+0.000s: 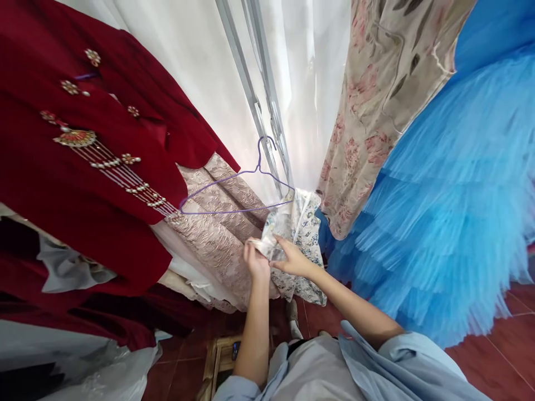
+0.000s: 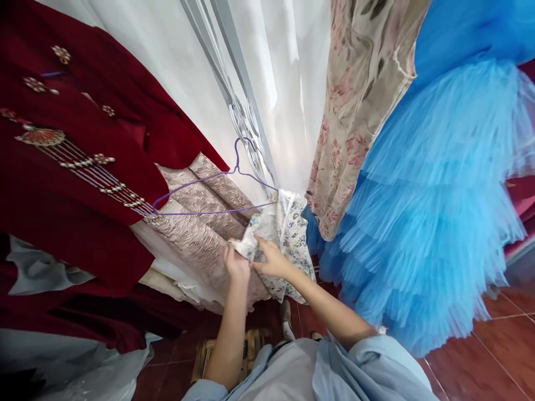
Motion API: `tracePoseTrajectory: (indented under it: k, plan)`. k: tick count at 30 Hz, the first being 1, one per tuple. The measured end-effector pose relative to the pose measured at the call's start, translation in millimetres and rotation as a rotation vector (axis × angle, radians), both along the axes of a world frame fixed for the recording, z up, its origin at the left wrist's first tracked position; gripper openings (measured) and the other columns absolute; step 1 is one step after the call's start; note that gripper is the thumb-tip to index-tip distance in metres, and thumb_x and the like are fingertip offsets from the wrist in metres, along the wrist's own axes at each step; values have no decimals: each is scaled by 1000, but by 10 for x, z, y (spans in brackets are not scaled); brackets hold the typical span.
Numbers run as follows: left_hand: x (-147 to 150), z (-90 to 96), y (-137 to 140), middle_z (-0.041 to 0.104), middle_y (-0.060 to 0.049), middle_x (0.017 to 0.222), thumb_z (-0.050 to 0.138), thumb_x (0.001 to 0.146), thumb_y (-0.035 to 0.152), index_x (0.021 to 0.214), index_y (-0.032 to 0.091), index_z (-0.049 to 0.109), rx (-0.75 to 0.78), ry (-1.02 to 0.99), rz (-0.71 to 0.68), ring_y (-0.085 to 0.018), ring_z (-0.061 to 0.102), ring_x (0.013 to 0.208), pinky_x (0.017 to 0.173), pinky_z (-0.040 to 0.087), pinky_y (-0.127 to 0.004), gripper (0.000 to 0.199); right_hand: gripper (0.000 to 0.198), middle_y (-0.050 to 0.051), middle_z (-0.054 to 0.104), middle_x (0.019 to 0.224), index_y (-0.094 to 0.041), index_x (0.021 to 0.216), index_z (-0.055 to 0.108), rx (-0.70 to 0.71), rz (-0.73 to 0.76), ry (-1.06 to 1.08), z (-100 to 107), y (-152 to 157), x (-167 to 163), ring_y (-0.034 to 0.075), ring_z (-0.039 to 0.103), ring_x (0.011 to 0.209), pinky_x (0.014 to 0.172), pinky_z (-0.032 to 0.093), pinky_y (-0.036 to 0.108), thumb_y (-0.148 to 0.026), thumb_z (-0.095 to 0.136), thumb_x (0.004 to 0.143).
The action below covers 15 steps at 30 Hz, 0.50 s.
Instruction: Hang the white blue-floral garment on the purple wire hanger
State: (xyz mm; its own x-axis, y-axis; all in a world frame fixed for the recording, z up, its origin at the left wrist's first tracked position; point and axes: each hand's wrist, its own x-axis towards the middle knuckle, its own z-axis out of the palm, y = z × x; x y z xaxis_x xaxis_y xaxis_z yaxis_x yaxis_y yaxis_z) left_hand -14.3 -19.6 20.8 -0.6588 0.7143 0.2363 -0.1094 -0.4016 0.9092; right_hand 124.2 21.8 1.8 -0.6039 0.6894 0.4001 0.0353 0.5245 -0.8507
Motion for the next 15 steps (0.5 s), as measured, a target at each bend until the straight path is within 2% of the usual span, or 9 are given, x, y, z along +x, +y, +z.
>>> tracePoseTrajectory:
  k: [2,3,5,8,10,12,15]
  plan:
    - [241,-59,-108,62,-4,87,64,88,60,94,20,64,-34,232,-19,-18,61,83,79,49,-30,40,24,9,70,98,-15,101,65,-44,125,-63,-6,-35,55,25,64,93,87,51,38,-22,63,79]
    - [315,-65,-158,64,-6,91,63,90,57,93,20,65,-59,378,-78,-19,62,89,85,50,-32,37,12,5,67,85,-15,89,63,-72,171,-78,-5,-48,118,22,61,82,80,51,35,-20,57,81]
    - [397,-77,-250,66,-9,100,60,93,55,99,19,66,-109,556,-298,-22,62,100,95,48,-35,37,10,1,60,73,-16,76,59,-118,233,-67,33,-67,316,17,54,71,71,47,29,-19,52,83]
    - [450,-198,-379,68,-10,105,68,86,60,115,18,64,-214,470,-694,-26,63,104,97,49,-38,51,12,-2,56,71,-15,74,58,-188,271,-49,214,-73,723,13,49,67,64,42,25,-23,54,83]
    - [468,-322,-458,70,-10,103,75,79,59,114,16,67,-354,401,-885,-28,64,102,94,50,-39,56,11,-3,55,68,-15,74,60,-214,247,-91,401,-49,1005,12,46,62,58,39,23,-23,55,80]
    - [438,-401,-519,71,-9,98,78,76,58,104,15,70,-461,371,-922,-28,64,96,90,51,-38,52,9,-4,52,62,-15,69,59,-194,168,-141,590,26,1258,11,42,57,54,34,23,-21,56,76]
    - [236,-318,-569,68,-6,89,76,75,57,91,15,68,-512,410,-806,-24,62,85,79,51,-34,46,11,-4,46,56,-17,59,53,-137,21,-126,781,296,1555,11,38,54,52,29,24,-21,54,69]
